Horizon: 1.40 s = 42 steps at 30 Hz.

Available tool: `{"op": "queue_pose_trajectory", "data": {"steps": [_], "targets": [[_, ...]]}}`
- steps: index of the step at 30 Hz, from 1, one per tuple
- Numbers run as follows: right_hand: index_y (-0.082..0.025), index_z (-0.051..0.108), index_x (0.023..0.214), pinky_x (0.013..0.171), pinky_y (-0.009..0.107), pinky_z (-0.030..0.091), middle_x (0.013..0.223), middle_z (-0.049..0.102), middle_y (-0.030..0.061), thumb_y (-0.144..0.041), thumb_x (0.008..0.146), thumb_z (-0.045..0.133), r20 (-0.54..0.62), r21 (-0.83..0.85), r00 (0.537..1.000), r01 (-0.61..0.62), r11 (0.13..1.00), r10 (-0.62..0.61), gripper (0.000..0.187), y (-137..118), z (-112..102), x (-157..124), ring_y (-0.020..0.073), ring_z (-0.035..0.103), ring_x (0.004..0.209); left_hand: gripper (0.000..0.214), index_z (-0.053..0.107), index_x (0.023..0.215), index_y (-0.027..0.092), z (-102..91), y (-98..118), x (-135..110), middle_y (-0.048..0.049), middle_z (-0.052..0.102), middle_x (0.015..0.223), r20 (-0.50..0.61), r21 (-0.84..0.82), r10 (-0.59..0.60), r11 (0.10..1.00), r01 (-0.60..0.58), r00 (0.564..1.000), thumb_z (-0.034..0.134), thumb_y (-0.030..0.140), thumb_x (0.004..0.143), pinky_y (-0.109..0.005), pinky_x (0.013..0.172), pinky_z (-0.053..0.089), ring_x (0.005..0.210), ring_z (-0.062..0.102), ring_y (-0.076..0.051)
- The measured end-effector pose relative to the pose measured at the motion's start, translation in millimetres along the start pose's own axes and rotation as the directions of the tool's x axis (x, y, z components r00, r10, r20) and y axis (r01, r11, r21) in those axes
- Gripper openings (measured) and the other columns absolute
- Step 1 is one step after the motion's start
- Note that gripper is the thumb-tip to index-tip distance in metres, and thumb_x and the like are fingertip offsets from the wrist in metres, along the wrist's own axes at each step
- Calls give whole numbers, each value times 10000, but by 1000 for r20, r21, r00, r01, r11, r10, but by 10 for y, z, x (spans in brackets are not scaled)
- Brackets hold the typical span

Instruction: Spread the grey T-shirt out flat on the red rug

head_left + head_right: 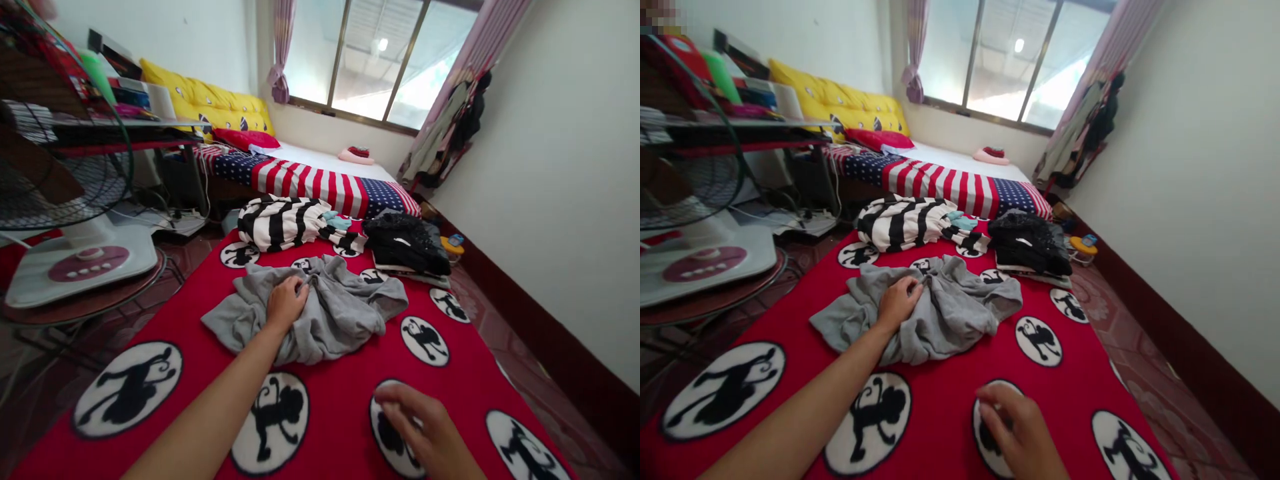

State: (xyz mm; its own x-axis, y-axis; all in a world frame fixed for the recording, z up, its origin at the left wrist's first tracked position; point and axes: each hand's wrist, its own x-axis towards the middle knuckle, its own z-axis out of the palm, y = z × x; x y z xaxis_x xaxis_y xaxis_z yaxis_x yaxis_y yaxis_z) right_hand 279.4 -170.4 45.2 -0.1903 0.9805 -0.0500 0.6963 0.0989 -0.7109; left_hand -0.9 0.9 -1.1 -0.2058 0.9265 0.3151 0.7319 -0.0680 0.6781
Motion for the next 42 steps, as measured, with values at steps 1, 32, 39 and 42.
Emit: {"op": "queue_pose_trajectory", "data": {"steps": [1, 32, 39, 42], "targets": [[-265, 729, 977, 799, 360, 558, 1023, 719, 85, -473, 861, 545, -70, 98, 995, 75, 992, -68, 300, -49, 49, 254, 252, 668, 972, 179, 647, 915, 211, -1, -3, 3, -61, 681, 928, 2, -16, 1, 1000, -1, 1000, 520, 327, 867, -295, 744, 428, 831, 618, -208], [-225, 536, 674, 586, 263, 445, 634, 530, -70, -246, 637, 640, -833, 547, 218, 460, 699, 508, 113, 974, 23, 703, 130, 514, 590, 253, 701, 1013, 198, -370, -212, 0, -76, 657, 1056, -8, -99, 222, 970, -221, 975, 561, 215, 802, -377, 966, 467, 1016, 610, -228], [-212, 612, 865, 785, 287, 480, 775, 589, -61, -283, 633, 692, -736, 670, 290, 439, 599, 611, 255, 843, 70, 728, 134, 583, 755, 449, 649, 1192, 188, -376, -261, -51, -151, 508, 1330, -106, 219, 285, 941, -257, 953, 686, 329, 767, -505, 1073, 373, 1257, 449, -343], [-223, 608, 1114, 949, 341, 446, 1015, 618, -9, -306, 663, 729, -755, 651, 392, 360, 668, 525, 474, 692, 106, 689, 170, 593, 971, 500, 635, 1220, 216, -407, -161, -99, -138, 491, 1379, -42, 171, 326, 934, -315, 944, 698, 427, 771, -530, 1096, 333, 1297, 418, -350]]}}
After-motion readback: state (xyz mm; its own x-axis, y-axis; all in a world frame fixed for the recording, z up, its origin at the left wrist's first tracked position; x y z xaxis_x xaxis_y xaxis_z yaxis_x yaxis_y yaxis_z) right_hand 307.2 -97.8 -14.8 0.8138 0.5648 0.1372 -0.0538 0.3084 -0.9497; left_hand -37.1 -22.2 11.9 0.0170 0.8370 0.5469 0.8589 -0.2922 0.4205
